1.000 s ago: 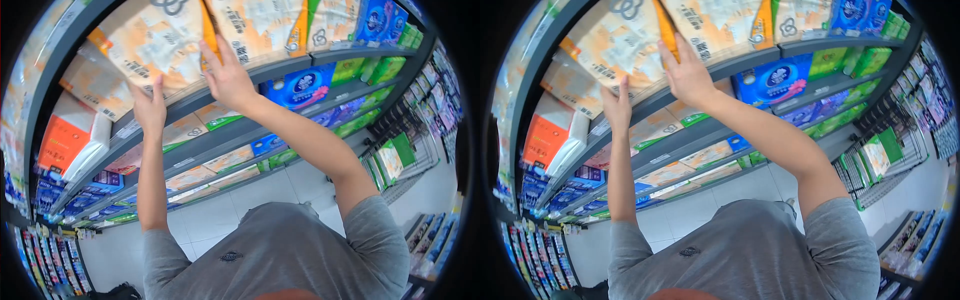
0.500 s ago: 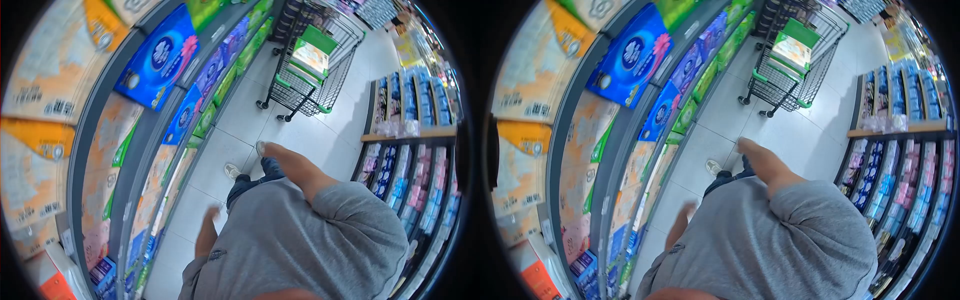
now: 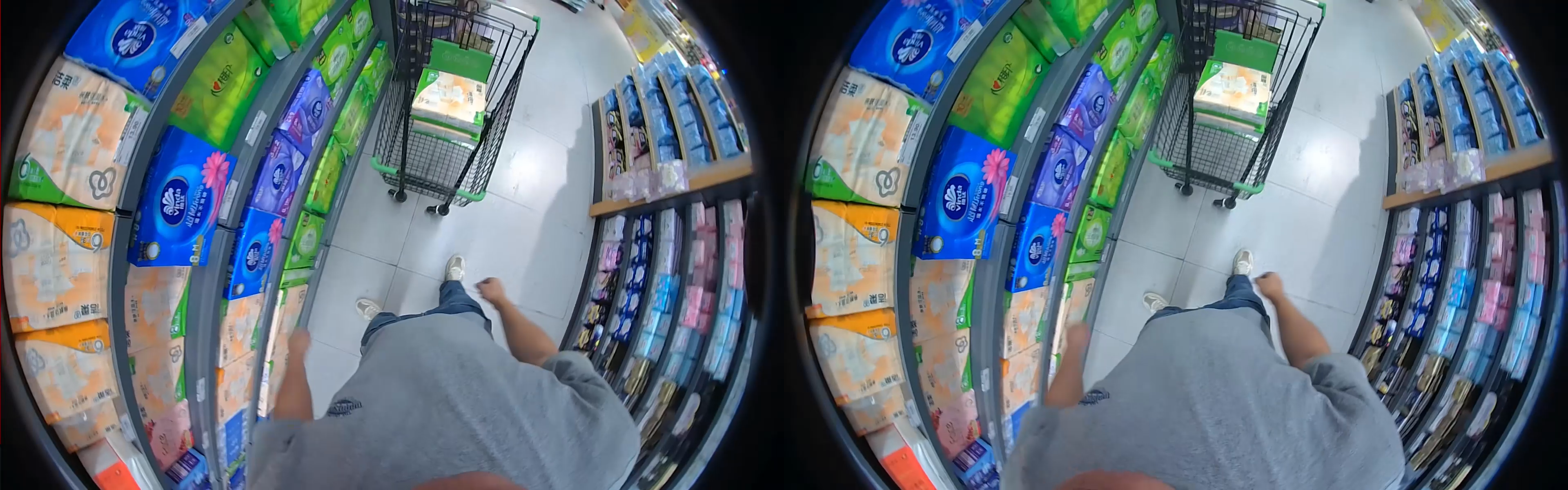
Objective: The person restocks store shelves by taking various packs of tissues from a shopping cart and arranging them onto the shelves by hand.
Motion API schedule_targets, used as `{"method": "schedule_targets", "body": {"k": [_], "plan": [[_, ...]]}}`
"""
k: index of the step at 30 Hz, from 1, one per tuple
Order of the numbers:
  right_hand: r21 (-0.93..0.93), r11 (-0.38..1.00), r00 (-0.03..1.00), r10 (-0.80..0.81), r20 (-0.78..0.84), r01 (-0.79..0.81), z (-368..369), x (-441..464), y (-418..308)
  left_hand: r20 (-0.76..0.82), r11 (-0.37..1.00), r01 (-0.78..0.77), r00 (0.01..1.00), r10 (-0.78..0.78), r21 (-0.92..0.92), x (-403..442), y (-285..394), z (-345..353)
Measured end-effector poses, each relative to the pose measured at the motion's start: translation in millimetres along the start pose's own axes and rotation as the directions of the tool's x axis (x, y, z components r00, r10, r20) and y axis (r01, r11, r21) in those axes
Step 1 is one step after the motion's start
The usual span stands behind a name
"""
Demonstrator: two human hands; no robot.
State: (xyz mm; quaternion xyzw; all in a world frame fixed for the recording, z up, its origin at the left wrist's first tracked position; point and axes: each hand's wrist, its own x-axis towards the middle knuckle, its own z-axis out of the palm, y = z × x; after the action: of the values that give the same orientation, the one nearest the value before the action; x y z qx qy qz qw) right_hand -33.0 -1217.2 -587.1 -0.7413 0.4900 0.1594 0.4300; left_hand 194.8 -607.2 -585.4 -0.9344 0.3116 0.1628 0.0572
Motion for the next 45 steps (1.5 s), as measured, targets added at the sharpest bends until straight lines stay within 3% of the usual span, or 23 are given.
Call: {"method": "schedule_targets", "body": {"k": [1,2,3,4,5,6,7,10,12,13,14,16,19,21,23,26,27,28,32,34,36,37,45], "plan": [[-0.111,0.989,0.994,-0.085,0.074,0.093,-23.0,-27.1,-57.4,0.210,0.813,0.422,0.906,-0.367,-0.401,62.5,21.9,-46.1],[-0.069,0.977,0.973,-0.191,0.125,0.201,-22.8,-18.1,-65.8,0.097,0.821,0.357,0.931,-0.352,-0.445,118.7,35.4,-63.5],[-0.048,0.951,0.938,-0.290,0.191,0.304,-41.9,-28.3,-93.6,0.207,0.409,0.450,0.832,-0.514,-0.794,156.7,86.7,-136.4],[-0.047,0.948,0.931,-0.297,0.212,0.313,-56.6,-22.7,-102.3,0.047,0.495,0.302,0.886,-0.462,-0.815,197.9,122.3,-167.3],[-0.003,0.930,0.899,-0.356,0.254,0.369,-70.1,-14.8,-108.9,0.076,0.450,0.283,0.902,-0.424,-0.847,216.7,184.1,-241.7],[0.046,0.907,0.865,-0.413,0.284,0.418,-81.9,-4.0,-114.5,0.117,0.335,0.236,0.933,-0.340,-0.912,264.5,199.5,-216.7],[0.053,0.907,0.862,-0.414,0.291,0.418,-93.7,9.8,-113.5,-0.064,0.433,0.062,0.961,-0.270,-0.899,287.1,238.6,-223.1],[-0.055,0.913,0.910,-0.394,0.128,0.404,-121.5,81.7,-53.1,-0.117,0.523,-0.167,0.985,0.127,-0.836,272.6,371.7,-331.4],[-0.024,0.960,0.960,-0.278,0.001,0.278,-130.4,137.6,11.6,-0.070,0.559,-0.184,0.973,0.218,-0.808,261.0,411.1,-343.3],[0.070,0.996,0.998,-0.054,0.018,0.053,-154.6,127.9,11.0,-0.028,0.582,-0.189,0.961,0.275,-0.791,255.9,420.7,-338.3],[-0.008,1.000,0.999,-0.019,-0.042,0.018,-160.6,140.3,36.6,0.019,0.603,-0.196,0.944,0.330,-0.773,248.5,424.8,-333.1],[-0.067,0.993,0.995,0.100,-0.018,-0.101,-177.4,141.4,56.5,0.135,0.638,-0.103,0.940,0.313,-0.763,237.3,403.9,-294.4],[-0.055,0.995,0.996,0.079,-0.040,-0.081,-170.9,138.8,78.2,0.395,0.749,0.150,0.905,0.158,-0.645,214.0,339.8,-237.1],[-0.008,0.999,0.998,0.046,0.042,-0.046,-164.7,126.7,69.2,0.339,0.896,0.040,0.932,0.125,-0.442,183.0,267.0,-170.0],[0.070,0.989,0.989,0.123,0.077,-0.128,-149.1,111.7,47.2,0.566,0.991,-0.104,0.814,0.133,-0.082,163.8,198.0,-122.5],[0.183,0.979,0.989,0.063,0.131,-0.086,-116.3,89.1,0.3,0.493,0.994,-0.075,0.864,0.106,-0.083,132.8,155.7,-119.8],[0.192,0.980,0.986,0.018,0.165,-0.050,-111.3,78.8,-26.5,0.480,0.808,0.421,0.854,-0.200,-0.413,121.9,162.6,-144.7],[0.205,0.979,0.980,-0.026,0.196,-0.015,-106.4,72.0,-53.9,0.567,0.306,0.710,0.696,-0.440,-0.634,117.3,166.2,-162.9],[0.372,0.924,0.920,-0.215,0.326,0.084,-87.6,80.5,-159.9,0.589,0.334,0.701,0.712,-0.382,-0.631,133.5,143.3,-151.1],[0.590,0.803,0.922,-0.290,0.255,0.089,-90.9,75.4,-225.0,0.488,0.398,0.617,0.785,-0.382,-0.679,150.4,143.4,-145.1],[0.627,0.774,0.921,-0.305,0.242,0.092,-91.9,94.1,-268.3,0.427,0.393,0.542,0.835,-0.346,-0.743,171.9,138.7,-125.8],[0.672,0.739,0.930,-0.282,0.235,0.054,-93.0,100.7,-285.0,0.356,0.391,0.459,0.882,-0.310,-0.798,178.0,138.2,-119.6],[0.761,0.629,0.967,-0.057,0.249,-0.159,-89.0,208.7,-335.3,0.420,0.159,0.490,0.844,-0.334,-0.857,196.6,161.3,-173.2]]}}
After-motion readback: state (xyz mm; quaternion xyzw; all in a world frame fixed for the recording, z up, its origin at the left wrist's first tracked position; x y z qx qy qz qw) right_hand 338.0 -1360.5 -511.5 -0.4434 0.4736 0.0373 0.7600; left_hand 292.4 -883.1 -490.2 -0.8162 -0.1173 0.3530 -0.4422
